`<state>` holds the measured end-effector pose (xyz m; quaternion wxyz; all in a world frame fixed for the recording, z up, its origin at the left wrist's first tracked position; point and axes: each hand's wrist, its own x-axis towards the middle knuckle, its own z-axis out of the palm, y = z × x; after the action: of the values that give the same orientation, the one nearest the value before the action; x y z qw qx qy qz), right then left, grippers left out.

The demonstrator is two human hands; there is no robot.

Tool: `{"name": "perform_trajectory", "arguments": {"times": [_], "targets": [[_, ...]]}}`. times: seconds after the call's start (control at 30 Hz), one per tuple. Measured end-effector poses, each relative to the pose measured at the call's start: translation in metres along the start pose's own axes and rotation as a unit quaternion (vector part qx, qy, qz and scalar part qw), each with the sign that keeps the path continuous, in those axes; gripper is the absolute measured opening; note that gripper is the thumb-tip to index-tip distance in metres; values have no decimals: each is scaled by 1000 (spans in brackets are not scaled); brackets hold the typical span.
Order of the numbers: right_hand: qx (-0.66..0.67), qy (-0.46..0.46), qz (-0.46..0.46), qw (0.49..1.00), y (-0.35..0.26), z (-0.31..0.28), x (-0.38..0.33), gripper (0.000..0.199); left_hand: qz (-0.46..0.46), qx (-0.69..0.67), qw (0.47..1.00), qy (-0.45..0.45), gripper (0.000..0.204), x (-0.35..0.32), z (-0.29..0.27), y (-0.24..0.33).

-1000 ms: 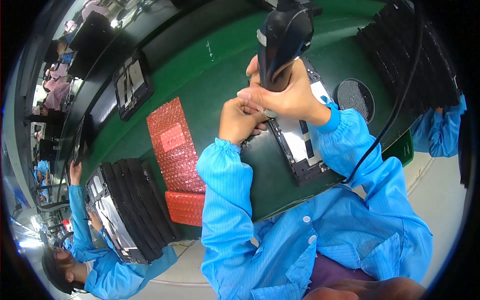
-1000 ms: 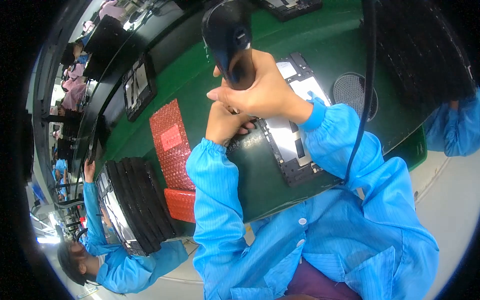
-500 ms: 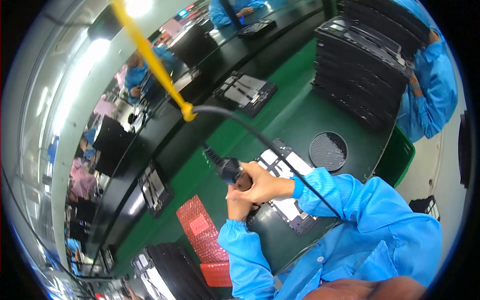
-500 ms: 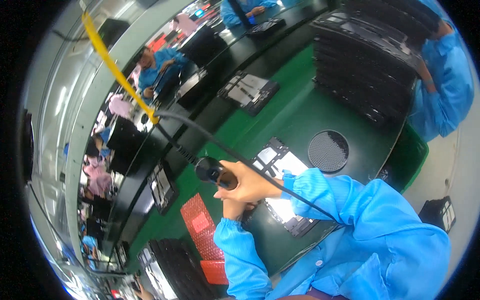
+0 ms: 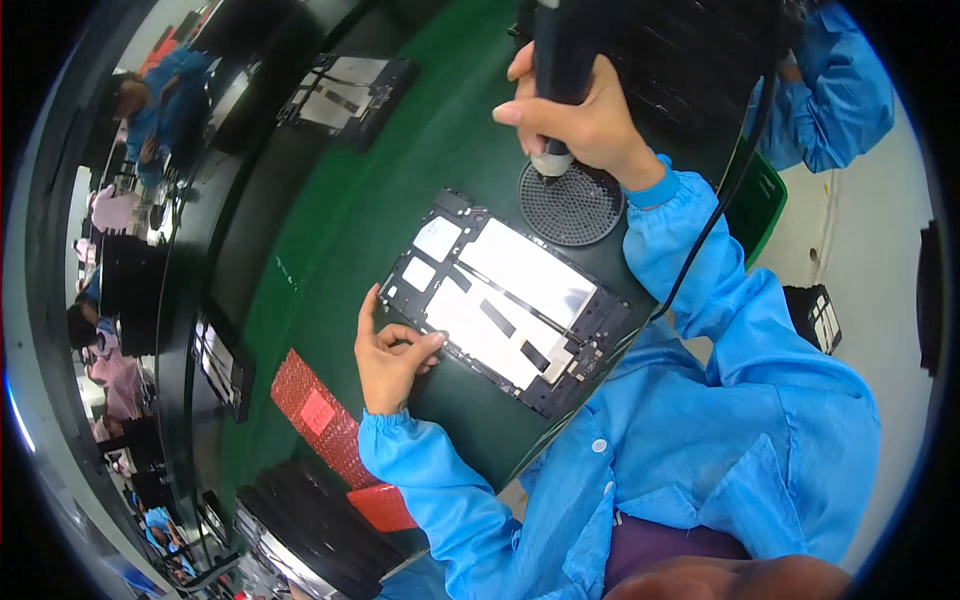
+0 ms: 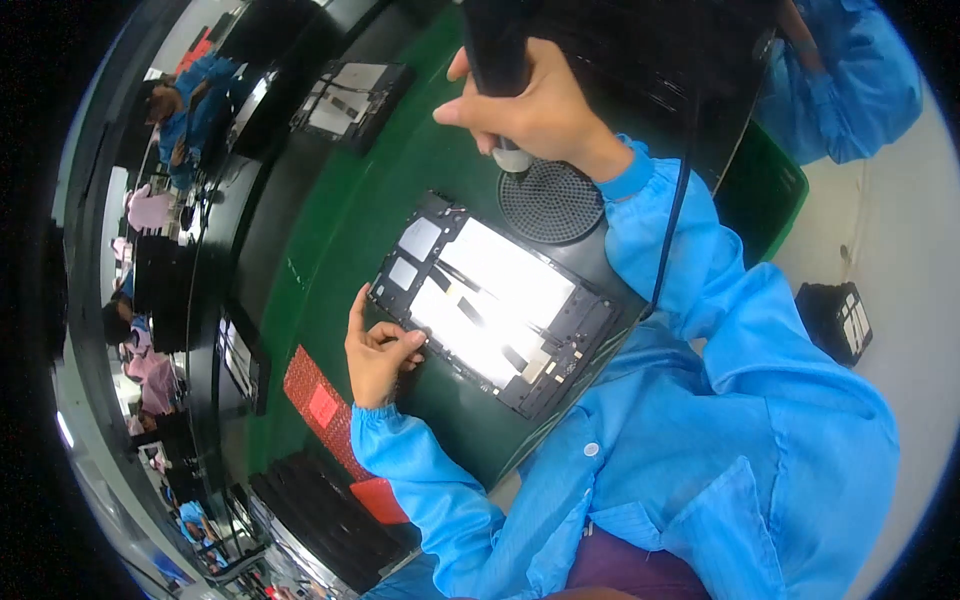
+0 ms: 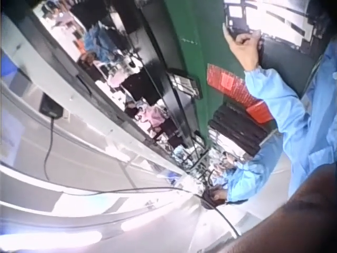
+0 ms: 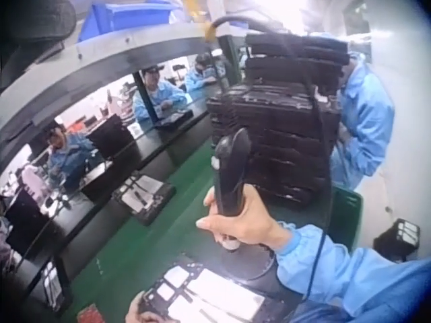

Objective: The person assembles internal electronic components into a tablet or screen housing by securing them with screws using an electric screwdriver.

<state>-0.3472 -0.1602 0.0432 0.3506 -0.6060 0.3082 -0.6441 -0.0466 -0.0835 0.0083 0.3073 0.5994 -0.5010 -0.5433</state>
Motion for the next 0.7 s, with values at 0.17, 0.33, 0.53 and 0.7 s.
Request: {"name": "perform_trajectory", "arguments": {"times": [0.17,0.33,0.53,0.7], "targets": [[18,3,28,999,13,9,-3,28,-2,5,1000,15,93,-6,4,-1],[3,-2,46,999,18,6,-1,29,-4,11,1000,12,93,-8,5,-1],[0,-1,45,999,26,6,2,29,-2,10,1000,10,93,-5,6,3],[-9,-3,44,999,24,4,3,28,4,-3,1000,5,93,-3,8,2]]}}
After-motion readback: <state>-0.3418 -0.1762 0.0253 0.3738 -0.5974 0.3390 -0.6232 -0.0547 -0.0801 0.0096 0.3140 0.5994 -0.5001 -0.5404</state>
